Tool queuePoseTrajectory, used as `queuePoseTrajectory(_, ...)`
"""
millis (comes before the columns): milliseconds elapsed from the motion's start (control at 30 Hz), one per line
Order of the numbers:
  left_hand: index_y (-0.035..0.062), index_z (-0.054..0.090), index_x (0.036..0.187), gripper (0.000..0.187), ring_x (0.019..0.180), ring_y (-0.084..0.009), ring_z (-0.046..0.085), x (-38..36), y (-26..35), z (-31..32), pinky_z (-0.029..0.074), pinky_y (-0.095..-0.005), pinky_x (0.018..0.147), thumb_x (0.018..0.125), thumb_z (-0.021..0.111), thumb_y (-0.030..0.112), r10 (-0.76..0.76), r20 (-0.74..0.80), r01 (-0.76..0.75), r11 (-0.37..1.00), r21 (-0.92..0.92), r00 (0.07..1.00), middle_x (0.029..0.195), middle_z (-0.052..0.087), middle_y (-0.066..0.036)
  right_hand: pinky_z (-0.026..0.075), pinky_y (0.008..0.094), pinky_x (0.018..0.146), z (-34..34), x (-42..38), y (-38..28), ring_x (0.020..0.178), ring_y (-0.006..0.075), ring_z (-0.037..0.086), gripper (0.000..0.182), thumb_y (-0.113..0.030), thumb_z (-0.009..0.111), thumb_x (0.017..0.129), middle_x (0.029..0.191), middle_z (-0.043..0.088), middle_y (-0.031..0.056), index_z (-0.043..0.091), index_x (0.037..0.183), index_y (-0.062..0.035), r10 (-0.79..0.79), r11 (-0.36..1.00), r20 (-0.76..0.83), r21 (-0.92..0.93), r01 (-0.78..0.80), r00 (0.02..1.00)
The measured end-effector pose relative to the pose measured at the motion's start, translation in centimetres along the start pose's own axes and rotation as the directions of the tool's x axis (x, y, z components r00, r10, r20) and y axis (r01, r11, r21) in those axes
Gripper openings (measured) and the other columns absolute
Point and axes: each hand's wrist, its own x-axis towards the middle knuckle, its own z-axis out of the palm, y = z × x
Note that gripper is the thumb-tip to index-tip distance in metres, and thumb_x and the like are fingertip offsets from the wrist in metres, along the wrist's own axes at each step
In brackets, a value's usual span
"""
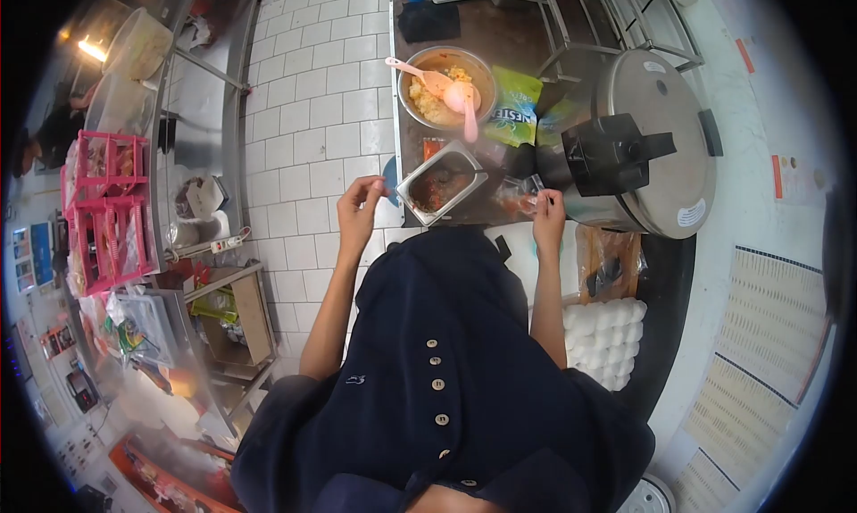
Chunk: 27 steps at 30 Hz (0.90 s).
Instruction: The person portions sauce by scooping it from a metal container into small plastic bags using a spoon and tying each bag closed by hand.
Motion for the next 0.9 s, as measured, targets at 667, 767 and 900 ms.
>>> queuePoseTrajectory(667,-0.0014,0.068,0.103,0.024,0.087,-0.0152,0.068,-3.9,-1.4,-1.6,0.051,-0.0288,0.082,0.098,0.061,0.021,-0.158,-0.012,0.159,0.985,0.069,0.987,0.087,0.071,-0.008,0.050,0.0466,0.081,7.0,12.0,3.7,0.103,0.0369,0.060,0.022,-0.008,0.057,0.086,0.106,0.060,0.0174,0.063,0.107,-0.0070,-0.349,0.398,0.589,-0.611,0.684,0.729)
queuePoseTrajectory(767,-0.0011,0.068,0.103,0.023,0.086,-0.0153,0.068,-4.3,-1.5,-1.8,0.052,-0.0292,0.082,0.098,0.061,0.021,-0.165,-0.022,0.166,0.984,0.070,0.986,0.087,0.071,-0.008,0.049,0.0449,0.084,7.9,11.8,4.9,0.106,0.0345,0.058,0.023,-0.006,0.055,0.087,0.109,0.058,0.0155,0.064,0.108,-0.0071,-0.485,0.157,0.594,-0.663,0.732,0.642)
queuePoseTrajectory(900,-0.0008,0.068,0.103,0.024,0.087,-0.0151,0.068,-4.6,-1.5,-1.7,0.051,-0.0294,0.082,0.098,0.062,0.021,-0.182,-0.001,0.182,0.979,0.089,0.983,0.088,0.071,-0.009,0.048,0.0424,0.085,8.0,11.6,4.1,0.105,0.0322,0.057,0.014,-0.010,0.065,0.083,0.104,0.059,0.0137,0.070,0.095,-0.0055,-0.408,0.289,0.522,-0.704,0.648,0.749)
